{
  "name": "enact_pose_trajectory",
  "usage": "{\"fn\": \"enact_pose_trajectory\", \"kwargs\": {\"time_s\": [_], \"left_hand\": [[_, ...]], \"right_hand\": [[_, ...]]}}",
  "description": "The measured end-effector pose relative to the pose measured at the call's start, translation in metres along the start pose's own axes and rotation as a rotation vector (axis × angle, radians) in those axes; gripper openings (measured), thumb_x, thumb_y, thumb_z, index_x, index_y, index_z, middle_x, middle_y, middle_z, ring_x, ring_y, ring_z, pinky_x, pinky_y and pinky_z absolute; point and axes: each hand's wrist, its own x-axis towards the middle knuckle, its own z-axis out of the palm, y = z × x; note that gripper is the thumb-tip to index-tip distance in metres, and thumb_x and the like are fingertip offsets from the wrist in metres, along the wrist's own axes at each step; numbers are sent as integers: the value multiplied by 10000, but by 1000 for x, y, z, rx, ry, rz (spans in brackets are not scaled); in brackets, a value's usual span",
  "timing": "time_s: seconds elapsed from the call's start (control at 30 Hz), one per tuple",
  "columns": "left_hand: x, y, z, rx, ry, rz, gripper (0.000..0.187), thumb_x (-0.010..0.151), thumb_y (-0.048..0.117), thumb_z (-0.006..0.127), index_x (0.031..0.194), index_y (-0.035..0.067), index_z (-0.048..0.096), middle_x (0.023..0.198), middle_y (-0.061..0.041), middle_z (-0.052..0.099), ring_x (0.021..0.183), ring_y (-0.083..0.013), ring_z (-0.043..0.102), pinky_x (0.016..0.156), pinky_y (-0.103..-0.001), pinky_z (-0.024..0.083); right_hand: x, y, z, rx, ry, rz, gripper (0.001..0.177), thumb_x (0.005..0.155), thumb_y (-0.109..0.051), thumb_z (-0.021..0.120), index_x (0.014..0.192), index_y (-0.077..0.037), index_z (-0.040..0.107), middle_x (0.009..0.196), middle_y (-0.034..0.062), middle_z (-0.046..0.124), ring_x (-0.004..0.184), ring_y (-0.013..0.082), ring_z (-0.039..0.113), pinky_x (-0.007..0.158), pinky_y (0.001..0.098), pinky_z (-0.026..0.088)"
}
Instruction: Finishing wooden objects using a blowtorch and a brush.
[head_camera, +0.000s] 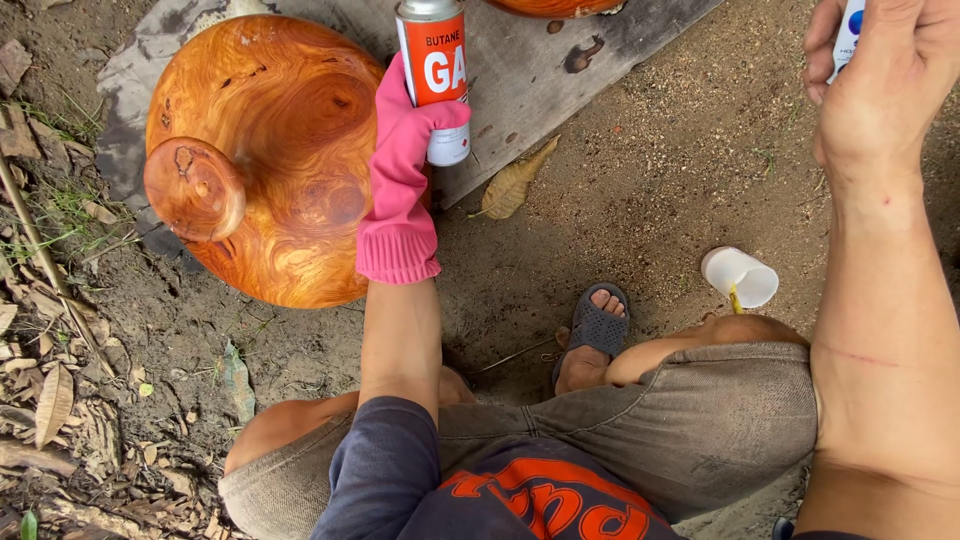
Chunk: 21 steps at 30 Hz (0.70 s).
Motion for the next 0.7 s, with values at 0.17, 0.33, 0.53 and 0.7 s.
{"fn": "enact_pose_trajectory", "kwargs": {"time_s": [0.17, 0.33, 0.53, 0.7], "left_hand": [[12, 6, -3, -32, 41, -3, 646, 696, -85, 771, 1305, 24, 586, 1084, -97, 728, 968, -229, 720, 888, -366, 605], [35, -1, -13, -25, 44, 20, 644, 703, -88, 774, 1315, 1, 593, 1066, -97, 723, 948, -234, 716, 873, -375, 603], [44, 1, -11, -30, -19, 44, 692, 694, -96, 782, 1344, 19, 575, 1076, -90, 732, 942, -229, 726, 865, -373, 611], [37, 2, -8, 19, -35, 29, 684, 703, -96, 782, 1347, 16, 579, 1101, -104, 743, 976, -232, 744, 905, -369, 626]], "right_hand": [[1, -7, 3, 16, 12, 5, 396, 1255, -357, 427, 1108, -13, 558, 870, 92, 623, 653, 114, 551, 545, 230, 412], [1, -23, 6, 15, 14, 21, 406, 1235, -392, 441, 1147, -20, 578, 839, 82, 601, 640, 115, 557, 523, 231, 392], [-5, -7, -7, 3, 23, 56, 436, 1244, -407, 422, 1167, -16, 599, 849, 81, 592, 614, 110, 492, 522, 230, 351], [-5, 2, -11, 21, 48, 62, 367, 1256, -371, 436, 1181, -28, 541, 868, 95, 609, 637, 118, 520, 536, 237, 377]]}}
